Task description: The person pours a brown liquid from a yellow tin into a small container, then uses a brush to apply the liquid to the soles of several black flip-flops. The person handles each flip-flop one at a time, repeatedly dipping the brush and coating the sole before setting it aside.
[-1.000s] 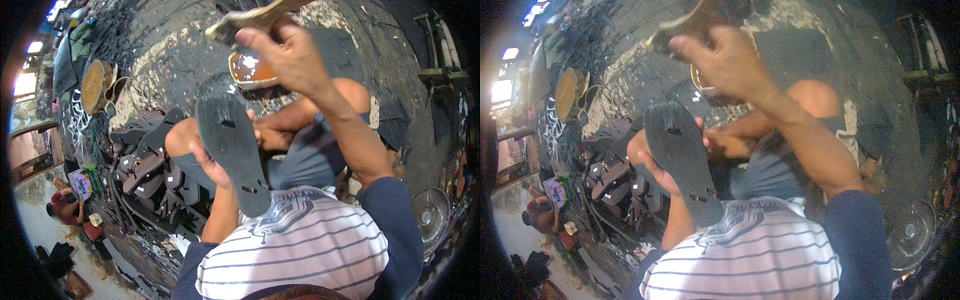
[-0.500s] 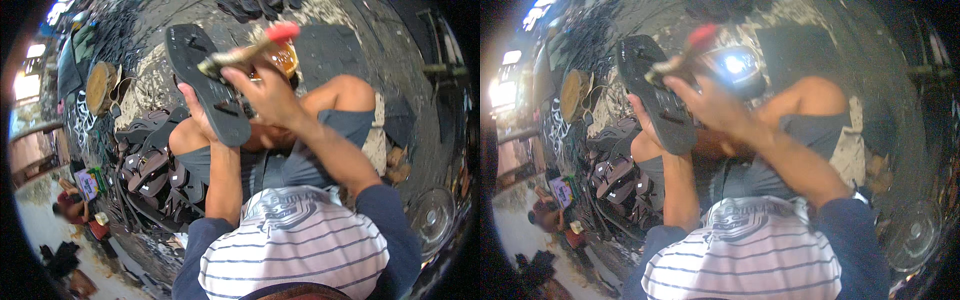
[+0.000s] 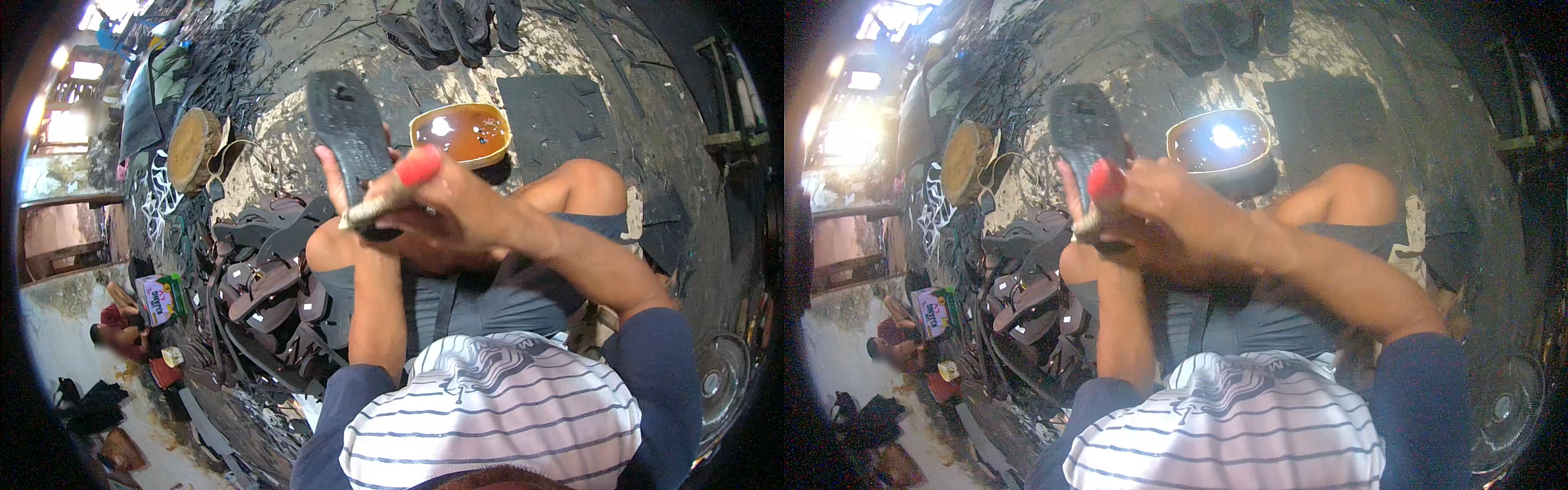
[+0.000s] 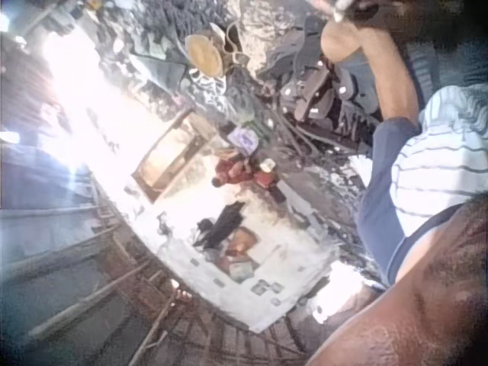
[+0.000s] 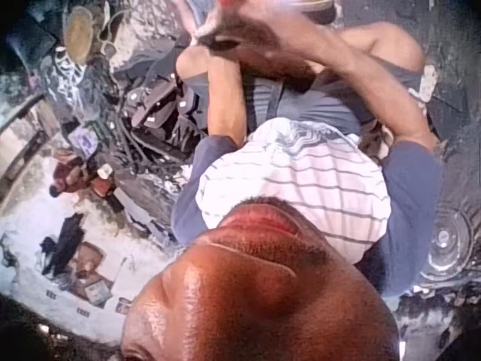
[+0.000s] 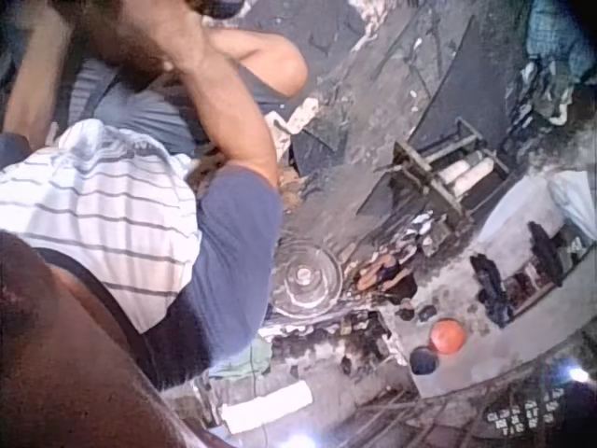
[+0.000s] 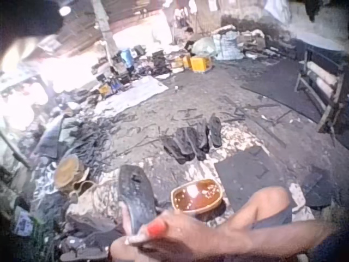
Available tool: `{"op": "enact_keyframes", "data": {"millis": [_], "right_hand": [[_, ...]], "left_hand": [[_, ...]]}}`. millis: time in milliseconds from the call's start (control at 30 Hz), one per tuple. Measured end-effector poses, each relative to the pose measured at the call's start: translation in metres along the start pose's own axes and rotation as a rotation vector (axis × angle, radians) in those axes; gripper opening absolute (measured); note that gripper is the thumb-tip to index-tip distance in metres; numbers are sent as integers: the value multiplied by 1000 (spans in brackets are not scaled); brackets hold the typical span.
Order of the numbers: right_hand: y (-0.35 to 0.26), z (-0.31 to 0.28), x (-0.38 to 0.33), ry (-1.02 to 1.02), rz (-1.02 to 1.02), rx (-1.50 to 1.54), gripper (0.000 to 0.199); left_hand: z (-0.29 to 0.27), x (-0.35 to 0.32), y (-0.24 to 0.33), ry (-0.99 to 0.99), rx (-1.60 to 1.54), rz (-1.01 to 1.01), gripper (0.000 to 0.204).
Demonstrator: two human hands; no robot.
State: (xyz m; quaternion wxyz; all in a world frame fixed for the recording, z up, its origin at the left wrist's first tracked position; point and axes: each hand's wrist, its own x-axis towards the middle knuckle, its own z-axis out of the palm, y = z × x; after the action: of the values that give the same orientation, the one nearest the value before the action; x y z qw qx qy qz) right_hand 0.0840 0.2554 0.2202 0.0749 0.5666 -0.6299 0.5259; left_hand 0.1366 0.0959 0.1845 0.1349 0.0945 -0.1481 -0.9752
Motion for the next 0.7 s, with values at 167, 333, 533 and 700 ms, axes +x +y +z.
{"op": "enact_keyframes", "data": {"millis": [167, 333, 533, 700], "right_hand": [[61, -6, 16, -12, 97, -83, 20], [25, -30, -48, 33, 690, 278, 33], [3, -90, -14, 426, 847, 326, 31], [27, -88, -22, 468, 878, 181, 28]], "left_hand": [[-17, 2, -27, -188, -113, -162, 54], [-26, 79, -29, 166, 111, -444, 61], [-67, 229, -5, 554, 472, -52, 72], [-114, 234, 55, 455, 875, 179, 46]]}}
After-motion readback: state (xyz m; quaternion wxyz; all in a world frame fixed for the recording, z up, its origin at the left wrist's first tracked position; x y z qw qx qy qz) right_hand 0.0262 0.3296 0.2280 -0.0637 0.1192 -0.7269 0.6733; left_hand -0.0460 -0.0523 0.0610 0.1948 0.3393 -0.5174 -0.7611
